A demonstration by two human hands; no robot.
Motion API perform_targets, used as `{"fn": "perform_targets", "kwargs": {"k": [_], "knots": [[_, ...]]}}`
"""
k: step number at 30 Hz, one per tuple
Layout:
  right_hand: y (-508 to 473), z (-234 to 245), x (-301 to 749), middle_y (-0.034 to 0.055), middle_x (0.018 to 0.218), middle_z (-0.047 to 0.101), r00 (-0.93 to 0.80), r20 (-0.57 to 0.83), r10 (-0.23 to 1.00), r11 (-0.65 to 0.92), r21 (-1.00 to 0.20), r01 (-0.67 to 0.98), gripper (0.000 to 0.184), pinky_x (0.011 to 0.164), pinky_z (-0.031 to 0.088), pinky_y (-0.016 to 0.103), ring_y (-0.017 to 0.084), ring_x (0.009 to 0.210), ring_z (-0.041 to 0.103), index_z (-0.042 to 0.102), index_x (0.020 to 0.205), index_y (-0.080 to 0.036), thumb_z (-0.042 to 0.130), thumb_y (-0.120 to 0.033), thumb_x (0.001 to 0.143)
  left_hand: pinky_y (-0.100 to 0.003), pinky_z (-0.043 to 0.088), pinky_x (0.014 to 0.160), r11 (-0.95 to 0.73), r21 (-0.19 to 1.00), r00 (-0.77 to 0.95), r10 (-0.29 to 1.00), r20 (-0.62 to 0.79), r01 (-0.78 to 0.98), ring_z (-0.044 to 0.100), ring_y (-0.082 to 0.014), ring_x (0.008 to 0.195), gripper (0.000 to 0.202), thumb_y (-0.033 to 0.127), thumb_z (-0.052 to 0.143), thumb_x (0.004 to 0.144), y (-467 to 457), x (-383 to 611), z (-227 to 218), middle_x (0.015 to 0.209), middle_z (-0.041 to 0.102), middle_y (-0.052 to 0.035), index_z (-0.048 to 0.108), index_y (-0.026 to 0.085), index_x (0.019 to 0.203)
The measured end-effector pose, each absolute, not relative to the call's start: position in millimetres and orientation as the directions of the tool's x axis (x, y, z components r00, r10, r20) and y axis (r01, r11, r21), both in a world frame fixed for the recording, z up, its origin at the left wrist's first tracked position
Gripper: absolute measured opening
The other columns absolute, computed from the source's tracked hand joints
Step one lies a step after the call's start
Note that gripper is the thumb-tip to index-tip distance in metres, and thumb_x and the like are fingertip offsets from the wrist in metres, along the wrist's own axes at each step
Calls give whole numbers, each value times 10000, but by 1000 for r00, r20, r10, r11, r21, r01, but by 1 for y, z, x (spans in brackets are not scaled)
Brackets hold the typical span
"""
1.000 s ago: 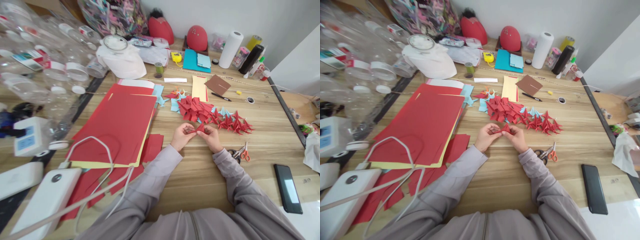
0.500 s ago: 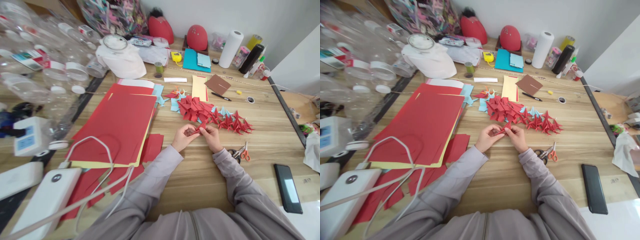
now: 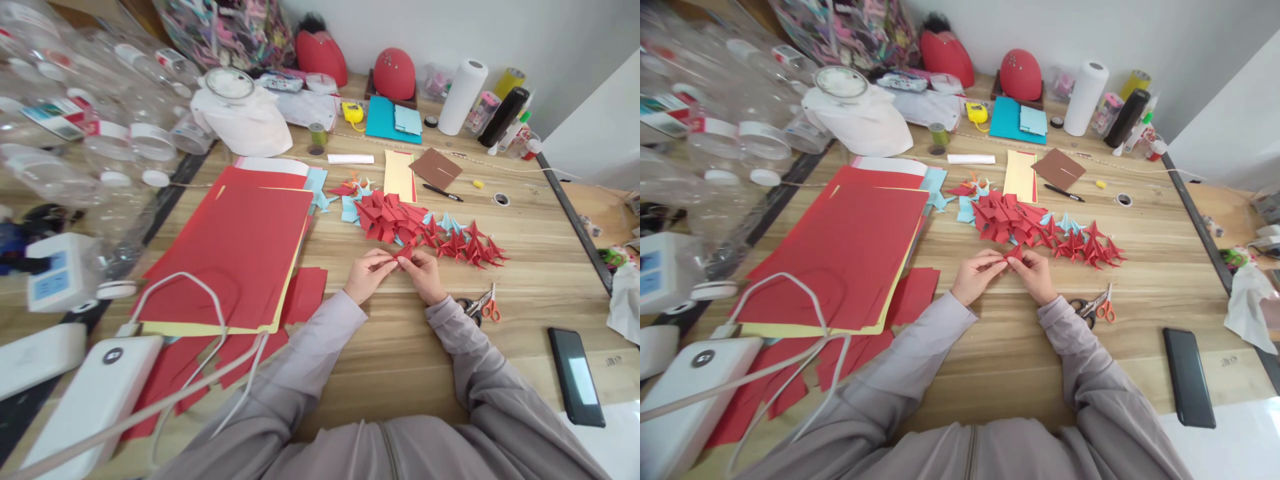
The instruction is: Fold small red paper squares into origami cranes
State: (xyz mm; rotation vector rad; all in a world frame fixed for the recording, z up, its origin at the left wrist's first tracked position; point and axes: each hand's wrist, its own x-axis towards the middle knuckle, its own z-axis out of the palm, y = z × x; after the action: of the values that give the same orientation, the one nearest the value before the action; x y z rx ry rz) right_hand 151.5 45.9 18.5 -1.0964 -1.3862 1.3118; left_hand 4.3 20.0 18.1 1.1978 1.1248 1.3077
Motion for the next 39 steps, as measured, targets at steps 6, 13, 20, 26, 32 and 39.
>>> {"fn": "perform_targets", "kwargs": {"k": [6, 13, 20, 26, 32, 39], "knots": [[46, 22, 150, 5, 603, 630, -238, 27, 971, 39, -998, 46, 354, 595, 489, 282, 137, 579, 573, 645, 669, -181, 663, -527, 739, -246, 430, 540, -86, 994, 15, 996, 87, -64, 533, -92, 565, 252, 396, 652, 782, 20, 3, 24, 769, 589, -35, 728, 165, 714], [45, 24, 150, 13, 593, 652, -256, 6, 967, 18, -999, 44, 364, 578, 504, 283, 139, 557, 588, 648, 651, -183, 671, -538, 728, -237, 398, 496, -49, 996, 29, 998, 52, -75, 521, -93, 541, 263, 408, 643, 779, 20, 2, 26, 701, 556, -19, 712, 163, 713], [44, 21, 150, 28, 605, 677, -256, -32, 966, -22, -999, 43, 381, 548, 509, 279, 136, 527, 591, 675, 673, -171, 685, -550, 705, -220, 378, 474, 128, 981, -54, 989, -137, -142, 519, -96, 448, 232, 365, 713, 699, 23, 4, 19, 500, 593, 11, 621, 152, 700], [44, 21, 149, 18, 569, 665, -236, -52, 970, -47, -999, 28, 354, 504, 499, 269, 123, 478, 569, 676, 641, -169, 710, -518, 689, -209, 375, 454, 125, 967, -54, 989, -140, -222, 540, -88, 427, 277, 328, 750, 652, 24, 6, 18, 555, 603, 33, 543, 165, 737], [45, 21, 151, 18, 575, 675, -266, -52, 963, -45, -999, 30, 342, 510, 495, 273, 124, 484, 569, 676, 617, -172, 721, -505, 683, -252, 453, 533, 118, 970, -2, 993, -121, -212, 586, -117, 506, 301, 366, 730, 669, 24, 5, 17, 632, 650, -3, 628, 146, 848], [44, 23, 152, 36, 608, 694, -333, -32, 942, -34, -999, -1, 333, 555, 504, 261, 128, 531, 603, 698, 663, -163, 692, -489, 731, -257, 463, 576, 100, 976, -8, 995, -104, -192, 569, -112, 527, 247, 385, 710, 695, 25, 3, 20, 613, 648, -8, 648, 146, 718]]}}
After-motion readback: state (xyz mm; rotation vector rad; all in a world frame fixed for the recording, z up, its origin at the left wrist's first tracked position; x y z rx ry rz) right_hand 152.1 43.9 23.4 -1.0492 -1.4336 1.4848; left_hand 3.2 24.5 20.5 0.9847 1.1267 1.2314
